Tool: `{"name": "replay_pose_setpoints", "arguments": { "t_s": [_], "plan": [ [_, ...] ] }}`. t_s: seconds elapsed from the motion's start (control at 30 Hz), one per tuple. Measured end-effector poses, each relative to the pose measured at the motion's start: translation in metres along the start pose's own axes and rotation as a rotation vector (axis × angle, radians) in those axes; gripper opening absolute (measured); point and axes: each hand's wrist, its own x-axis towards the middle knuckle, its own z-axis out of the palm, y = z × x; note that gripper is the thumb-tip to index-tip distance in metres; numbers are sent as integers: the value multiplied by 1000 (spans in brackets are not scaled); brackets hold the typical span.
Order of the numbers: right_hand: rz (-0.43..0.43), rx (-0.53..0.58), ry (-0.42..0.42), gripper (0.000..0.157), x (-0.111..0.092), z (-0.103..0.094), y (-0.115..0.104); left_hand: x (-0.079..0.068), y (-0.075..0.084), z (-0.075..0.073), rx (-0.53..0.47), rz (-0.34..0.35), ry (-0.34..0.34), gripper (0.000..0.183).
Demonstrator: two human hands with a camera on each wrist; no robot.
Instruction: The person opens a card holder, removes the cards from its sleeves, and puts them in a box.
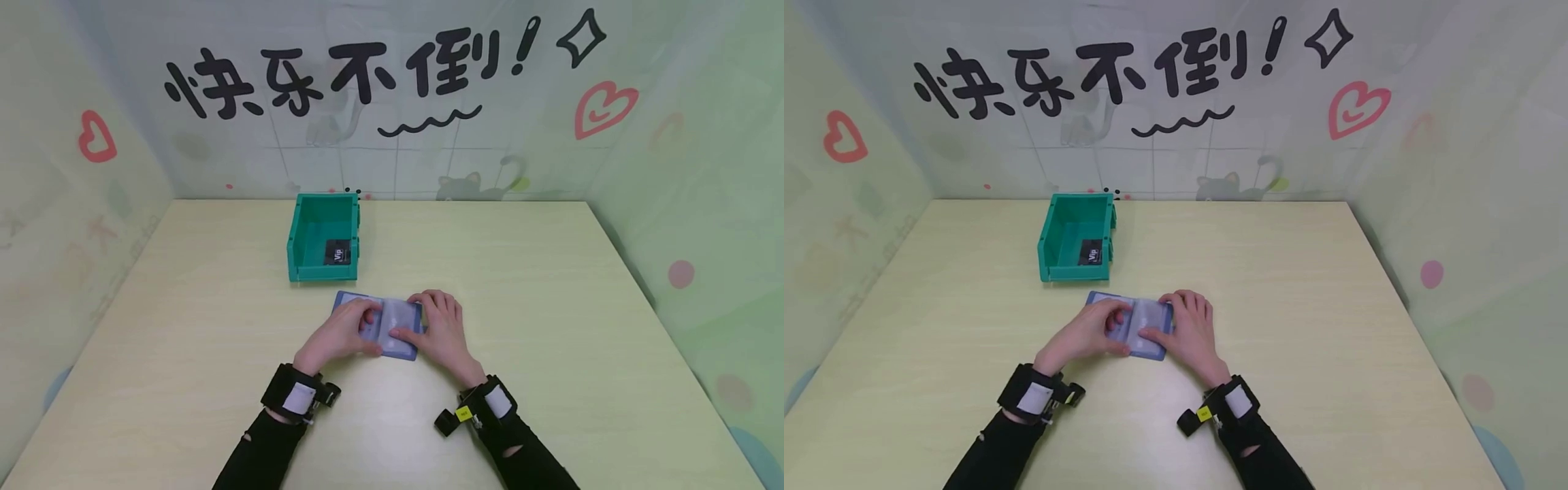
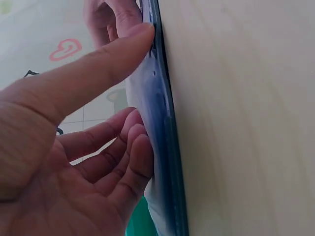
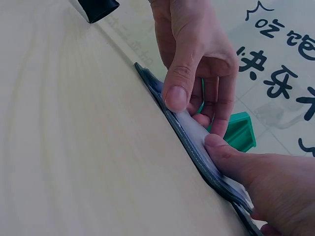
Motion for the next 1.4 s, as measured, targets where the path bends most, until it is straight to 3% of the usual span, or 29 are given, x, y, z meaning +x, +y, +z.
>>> {"name": "replay_pose_setpoints", "arguments": {
  "t_s": [0.13,0.23,0.37,0.5,0.63,0.73,0.87,1.0,1.1,1.23,1.4],
  "plan": [
    [-16,21,43,54,1,0,0,1,2,1,-4,-20,-3,70],
    [-60,102,108,36,1,1,1,2,1,1,-10,-15,-14,71],
    [-212,282,154,10,0,1,-1,3,-7,-3,-60,38,-57,63],
    [-349,337,47,26,-3,1,-4,7,-15,-10,-176,68,-82,39],
    [-383,226,-38,35,-5,4,-5,10,-17,-12,-218,23,-16,42],
    [-370,103,-31,38,-6,5,-3,9,-15,-11,-175,-35,92,35],
    [-273,-39,-3,50,-6,2,1,5,-9,-11,-102,-141,233,37],
    [-166,-74,-27,64,-5,-5,9,2,-3,-9,-21,-218,283,59],
    [-133,-60,-53,66,-4,-9,13,2,2,-5,114,-199,319,58],
    [-88,-46,-68,67,-3,-12,13,4,11,2,176,-116,301,35],
    [-24,-28,-56,68,-1,-11,10,8,15,9,68,-95,186,20]
  ]
}}
